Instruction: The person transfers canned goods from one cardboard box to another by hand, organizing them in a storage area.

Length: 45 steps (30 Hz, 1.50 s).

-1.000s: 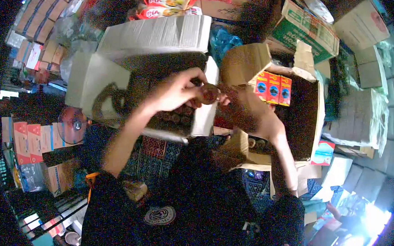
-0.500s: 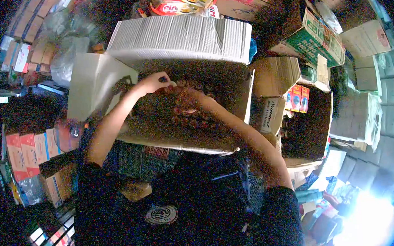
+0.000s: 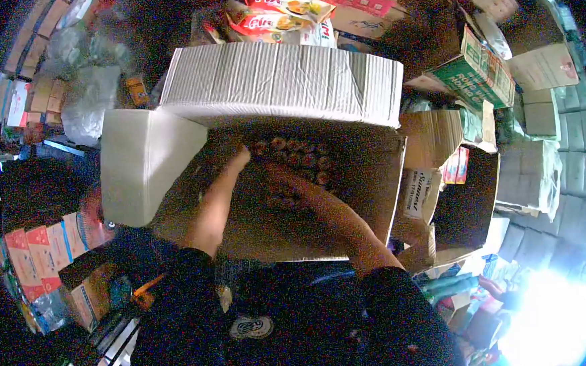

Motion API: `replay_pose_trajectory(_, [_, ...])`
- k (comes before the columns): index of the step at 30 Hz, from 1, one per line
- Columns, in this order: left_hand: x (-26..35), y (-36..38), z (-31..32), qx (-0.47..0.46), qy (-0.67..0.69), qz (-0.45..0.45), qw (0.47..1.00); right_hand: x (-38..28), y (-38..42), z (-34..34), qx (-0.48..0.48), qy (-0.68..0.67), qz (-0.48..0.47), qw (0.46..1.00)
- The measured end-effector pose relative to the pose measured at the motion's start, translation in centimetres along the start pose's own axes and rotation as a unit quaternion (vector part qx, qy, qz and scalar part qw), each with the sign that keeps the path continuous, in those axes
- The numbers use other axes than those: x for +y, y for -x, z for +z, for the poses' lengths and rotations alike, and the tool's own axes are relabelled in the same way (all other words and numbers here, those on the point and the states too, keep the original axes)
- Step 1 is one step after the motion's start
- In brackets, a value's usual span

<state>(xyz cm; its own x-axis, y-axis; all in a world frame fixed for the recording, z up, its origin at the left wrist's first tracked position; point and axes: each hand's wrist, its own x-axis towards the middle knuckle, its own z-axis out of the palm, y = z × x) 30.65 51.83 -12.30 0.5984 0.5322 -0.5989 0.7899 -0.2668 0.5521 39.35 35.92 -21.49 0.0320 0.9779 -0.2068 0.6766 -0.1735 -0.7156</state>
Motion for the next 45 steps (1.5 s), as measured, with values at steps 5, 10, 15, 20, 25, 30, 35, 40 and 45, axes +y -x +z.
replay_pose_trajectory(5, [0.0, -1.2, 0.8, 0.001, 0.018, 0.003, 1.0, -4.7, 0.3, -3.4, -0.088, 0.042, 0.156, 0.983])
replay_pose_trajectory(10, [-0.4, -1.8, 0.8, 0.006, 0.03, -0.002, 1.0, -5.1, -0.8, -4.0, 0.045, 0.077, 0.052, 0.995])
replay_pose_trajectory(15, [-0.1, -1.6, 1.2, 0.01, 0.062, -0.004, 0.998, -4.0, -1.3, -3.9, -0.096, 0.123, 0.128, 0.979])
replay_pose_trajectory(20, [2.9, 1.6, -0.8, 0.001, 0.2, -0.007, 0.98, -4.2, -1.5, -4.4, -0.103, 0.112, 0.2, 0.968])
replay_pose_trajectory(25, [14.2, 23.2, -11.3, -0.071, 0.522, -0.143, 0.838, -4.9, -1.4, -5.1, -0.107, 0.09, 0.179, 0.974])
replay_pose_trajectory(30, [7.4, 9.8, -4.6, 0.065, 0.196, 0.099, 0.973, -7.0, -0.3, -8.0, -0.161, 0.116, 0.144, 0.97])
replay_pose_trajectory(35, [3.9, -0.1, -1.3, 0.032, -0.092, 0.085, 0.992, -12.0, 3.3, -12.8, -0.283, 0.191, 0.105, 0.934])
replay_pose_trajectory(40, [4.6, -1.1, -1.7, -0.018, -0.198, 0.084, 0.976, -14.4, 9.3, -15.8, -0.168, 0.309, -0.112, 0.929])
replay_pose_trajectory(45, [7.9, 0.5, -2.9, -0.074, -0.242, 0.113, 0.961, -13.5, 19.5, -18.7, 0.086, 0.085, -0.171, 0.978])
